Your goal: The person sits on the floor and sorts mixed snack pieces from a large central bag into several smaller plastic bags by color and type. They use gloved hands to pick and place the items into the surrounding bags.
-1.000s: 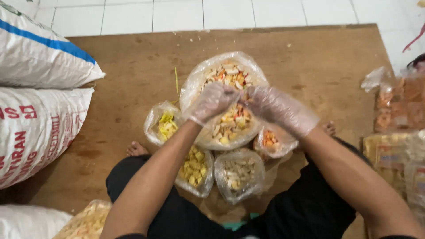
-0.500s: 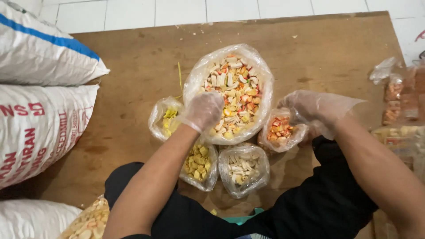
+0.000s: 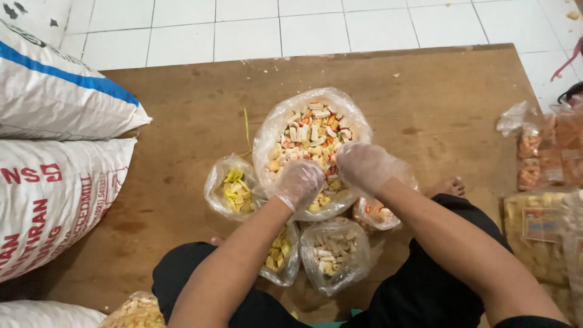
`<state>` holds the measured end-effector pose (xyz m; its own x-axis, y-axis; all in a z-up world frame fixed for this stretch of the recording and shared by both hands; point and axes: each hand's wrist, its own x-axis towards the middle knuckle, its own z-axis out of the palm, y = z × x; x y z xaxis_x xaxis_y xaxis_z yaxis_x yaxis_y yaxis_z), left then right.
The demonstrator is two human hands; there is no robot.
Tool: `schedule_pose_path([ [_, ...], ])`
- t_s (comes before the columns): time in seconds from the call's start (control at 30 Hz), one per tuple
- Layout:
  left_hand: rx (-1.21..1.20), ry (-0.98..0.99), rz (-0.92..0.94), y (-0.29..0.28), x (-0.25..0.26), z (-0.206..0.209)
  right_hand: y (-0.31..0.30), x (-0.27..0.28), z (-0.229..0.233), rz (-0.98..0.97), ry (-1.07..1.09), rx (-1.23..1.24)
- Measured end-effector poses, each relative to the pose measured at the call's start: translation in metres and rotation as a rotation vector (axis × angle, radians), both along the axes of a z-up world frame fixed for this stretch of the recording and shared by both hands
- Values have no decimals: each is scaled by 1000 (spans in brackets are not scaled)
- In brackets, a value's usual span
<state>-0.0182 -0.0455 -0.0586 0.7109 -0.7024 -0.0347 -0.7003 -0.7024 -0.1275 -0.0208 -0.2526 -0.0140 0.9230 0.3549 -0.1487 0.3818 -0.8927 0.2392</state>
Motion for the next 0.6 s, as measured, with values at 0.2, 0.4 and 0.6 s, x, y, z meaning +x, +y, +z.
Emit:
schedule_pose_path([
  [0.2,-29,4,27,-1,-6,20,18,-12,-21,143,-392,29],
  [0.4,-85,40,7,1,1,16,27,-6,-21,248,-609,138],
  [0.6,-80,-7,54,2,2,-29,9,1,-70,287,-692,169],
])
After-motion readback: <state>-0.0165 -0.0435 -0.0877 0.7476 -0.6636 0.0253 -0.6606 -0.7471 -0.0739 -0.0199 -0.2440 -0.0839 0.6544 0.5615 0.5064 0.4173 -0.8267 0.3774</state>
